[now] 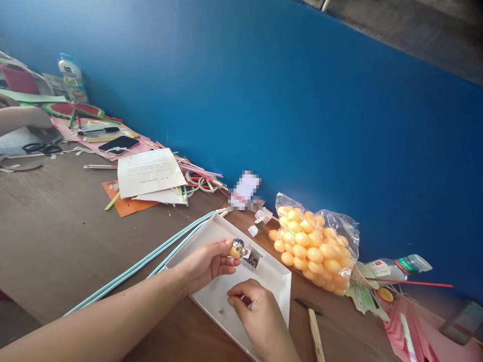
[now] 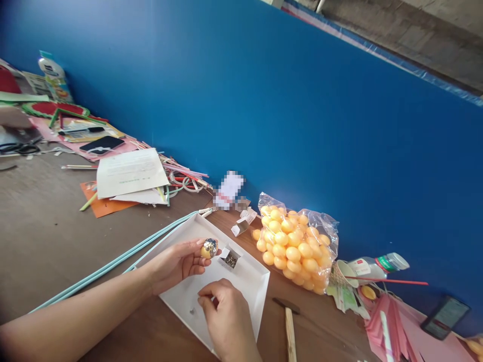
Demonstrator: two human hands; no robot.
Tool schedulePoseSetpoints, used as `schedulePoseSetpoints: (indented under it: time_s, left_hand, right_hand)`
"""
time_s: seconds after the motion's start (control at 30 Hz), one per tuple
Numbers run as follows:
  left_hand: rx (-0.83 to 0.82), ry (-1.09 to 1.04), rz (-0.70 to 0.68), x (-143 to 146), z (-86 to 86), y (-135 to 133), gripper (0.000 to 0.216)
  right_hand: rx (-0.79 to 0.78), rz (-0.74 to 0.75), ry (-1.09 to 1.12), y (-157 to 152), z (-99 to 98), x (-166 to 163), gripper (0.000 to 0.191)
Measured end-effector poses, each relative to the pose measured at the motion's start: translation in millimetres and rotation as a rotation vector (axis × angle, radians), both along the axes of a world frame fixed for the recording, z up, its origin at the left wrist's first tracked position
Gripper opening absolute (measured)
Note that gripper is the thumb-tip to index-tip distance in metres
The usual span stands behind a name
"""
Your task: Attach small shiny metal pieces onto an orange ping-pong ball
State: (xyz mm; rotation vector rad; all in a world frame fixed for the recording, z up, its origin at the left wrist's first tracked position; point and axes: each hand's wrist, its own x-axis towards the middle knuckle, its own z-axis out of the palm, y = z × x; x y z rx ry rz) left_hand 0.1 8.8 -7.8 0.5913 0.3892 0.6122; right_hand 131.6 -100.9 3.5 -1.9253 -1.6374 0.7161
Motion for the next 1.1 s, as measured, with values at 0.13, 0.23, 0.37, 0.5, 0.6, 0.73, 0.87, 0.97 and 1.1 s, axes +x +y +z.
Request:
schedulePoseSetpoints:
  time_s: [0.13,0.23,0.37,0.5,0.6,0.73,0.87,0.97,1.1]
  left_hand:
    - [-0.005,0.010,0.002,0.1,-0.8,-0.7,0.024]
    - [-0.007,-0.005,0.003,0.3,-1.6,-1.1,0.022]
    - [-0.009,-0.019,0.000,-0.1,0.6,-1.6,0.022]
    - [-0.021,-0.014,-0.009,0.0,3.3,-2.0,0.024]
    - [-0.023,-0.021,-0.011,0.8,2.8,-2.2,0.024]
    - [-0.017,-0.012,-0.015,1.1,1.7,-3.3,0.025]
    - [0.006,-0.001,-0.049,1.0,1.8,-4.7,0.027]
    - [0.039,0.005,-0.058,1.6,1.6,-5.4,0.028]
    - [0.079,0.001,-0.066,1.8,1.9,-6.0,0.029]
  right_hand:
    - [-0.075,0.100,-0.091,-2.5,-2.8,-5.1,0.019]
    - [-0.078,0.112,-0.160,-1.4,-7.1,-8.5,0.022]
    - [-0.054,0.131,-0.202,1.6,-8.5,-10.2,0.019]
    - [-0.007,0.044,-0.071,5.0,-4.2,-7.0,0.013]
    - [0.055,-0.067,0.157,6.7,-1.7,-2.4,0.006]
    - [0.167,-0.170,0.512,6.2,-1.0,1.3,0.015]
    - [0.268,-0.237,0.775,6.0,0.7,-0.5,0.017]
    - [0.315,-0.286,0.891,6.5,3.0,-2.8,0.015]
    - [0.314,-0.315,0.940,6.3,2.9,-3.5,0.014]
